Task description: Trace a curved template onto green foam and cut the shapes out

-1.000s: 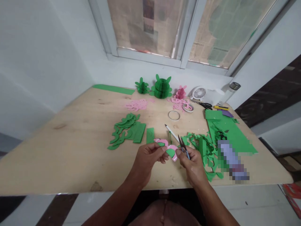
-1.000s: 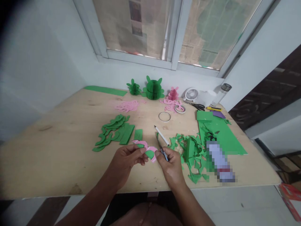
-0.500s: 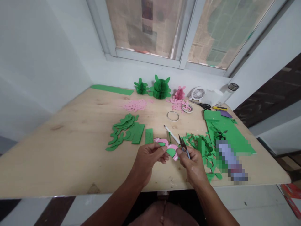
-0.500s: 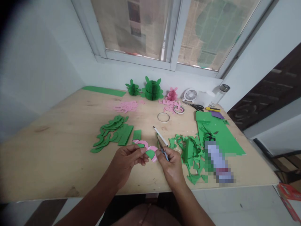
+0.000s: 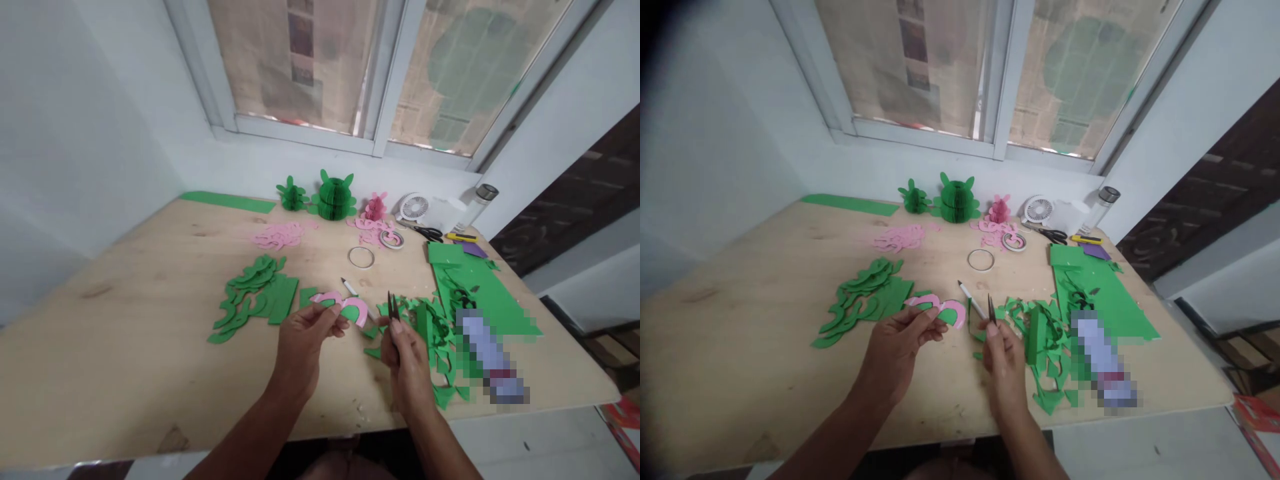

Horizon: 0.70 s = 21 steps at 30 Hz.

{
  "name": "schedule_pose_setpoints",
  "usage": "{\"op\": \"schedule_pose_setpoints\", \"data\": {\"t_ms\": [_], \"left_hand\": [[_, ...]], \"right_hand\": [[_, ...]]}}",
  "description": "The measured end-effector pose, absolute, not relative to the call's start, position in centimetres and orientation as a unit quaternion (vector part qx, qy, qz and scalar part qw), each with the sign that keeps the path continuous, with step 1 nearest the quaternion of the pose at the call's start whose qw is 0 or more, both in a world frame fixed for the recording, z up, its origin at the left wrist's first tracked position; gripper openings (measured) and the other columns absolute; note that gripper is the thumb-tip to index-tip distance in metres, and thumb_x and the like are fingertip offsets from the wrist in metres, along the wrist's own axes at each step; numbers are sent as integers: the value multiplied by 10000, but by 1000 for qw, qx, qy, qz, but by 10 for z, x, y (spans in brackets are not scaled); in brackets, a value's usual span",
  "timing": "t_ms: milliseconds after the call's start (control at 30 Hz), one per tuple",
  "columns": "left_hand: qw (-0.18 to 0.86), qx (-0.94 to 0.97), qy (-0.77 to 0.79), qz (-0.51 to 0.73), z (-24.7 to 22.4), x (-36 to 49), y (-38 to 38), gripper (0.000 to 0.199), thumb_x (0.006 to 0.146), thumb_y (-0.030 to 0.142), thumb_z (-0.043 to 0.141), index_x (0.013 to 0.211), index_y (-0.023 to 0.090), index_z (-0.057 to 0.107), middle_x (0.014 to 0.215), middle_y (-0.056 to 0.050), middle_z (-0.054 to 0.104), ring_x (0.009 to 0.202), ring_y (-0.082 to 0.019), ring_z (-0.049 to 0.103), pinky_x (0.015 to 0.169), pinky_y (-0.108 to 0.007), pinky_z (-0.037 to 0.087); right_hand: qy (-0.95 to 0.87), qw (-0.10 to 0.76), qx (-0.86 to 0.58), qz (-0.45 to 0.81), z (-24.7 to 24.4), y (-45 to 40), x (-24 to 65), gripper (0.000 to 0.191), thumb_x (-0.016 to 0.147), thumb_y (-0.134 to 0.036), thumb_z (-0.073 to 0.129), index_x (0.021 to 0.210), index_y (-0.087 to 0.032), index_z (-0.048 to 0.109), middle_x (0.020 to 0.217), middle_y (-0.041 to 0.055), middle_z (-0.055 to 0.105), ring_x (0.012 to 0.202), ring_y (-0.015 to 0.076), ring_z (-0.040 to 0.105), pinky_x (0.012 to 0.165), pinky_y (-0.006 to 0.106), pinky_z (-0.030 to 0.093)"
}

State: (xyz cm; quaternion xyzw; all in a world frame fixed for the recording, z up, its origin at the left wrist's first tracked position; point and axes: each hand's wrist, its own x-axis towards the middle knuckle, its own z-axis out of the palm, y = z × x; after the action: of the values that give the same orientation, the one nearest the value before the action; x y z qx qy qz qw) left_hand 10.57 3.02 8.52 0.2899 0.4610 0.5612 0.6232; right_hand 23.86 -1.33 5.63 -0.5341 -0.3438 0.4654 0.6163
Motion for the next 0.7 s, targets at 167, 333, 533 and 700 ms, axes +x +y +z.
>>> {"op": "schedule_pose_setpoints", "data": {"t_ms": [167, 333, 533, 700], "left_hand": [[594, 220, 456, 625, 93, 110, 42, 133, 622, 230, 734, 578, 144, 643, 559, -16, 673, 563, -131, 634, 622, -253, 524], [590, 175, 430, 660, 97, 114, 61, 163, 622, 227, 734, 566, 150, 602, 556, 5, 653, 601, -141, 657, 721, -302, 543], [624, 148, 409, 649, 96, 126, 89, 194, 635, 249, 725, 597, 162, 556, 591, 2, 662, 650, -157, 682, 653, -261, 536], [657, 82, 400, 634, 88, 123, 102, 213, 644, 261, 720, 696, 181, 529, 653, 1, 687, 650, -139, 674, 536, -204, 501]], "right_hand": [[-277, 614, -523, 523, 42, -18, 208, 473, 777, -617, 547, 745, -151, 622, 473, -76, 303, 434, 87, 217, 410, 220, 161], [-268, 619, -498, 545, 39, 2, 183, 483, 817, -630, 477, 798, -171, 628, 480, -62, 335, 431, 100, 243, 397, 219, 168], [-307, 624, -512, 503, 43, 36, 179, 496, 820, -648, 452, 737, -183, 604, 535, -24, 428, 494, 128, 362, 444, 233, 287], [-368, 601, -537, 464, 40, 56, 177, 507, 818, -649, 448, 555, -216, 465, 543, -11, 443, 534, 151, 415, 511, 255, 371]]}}
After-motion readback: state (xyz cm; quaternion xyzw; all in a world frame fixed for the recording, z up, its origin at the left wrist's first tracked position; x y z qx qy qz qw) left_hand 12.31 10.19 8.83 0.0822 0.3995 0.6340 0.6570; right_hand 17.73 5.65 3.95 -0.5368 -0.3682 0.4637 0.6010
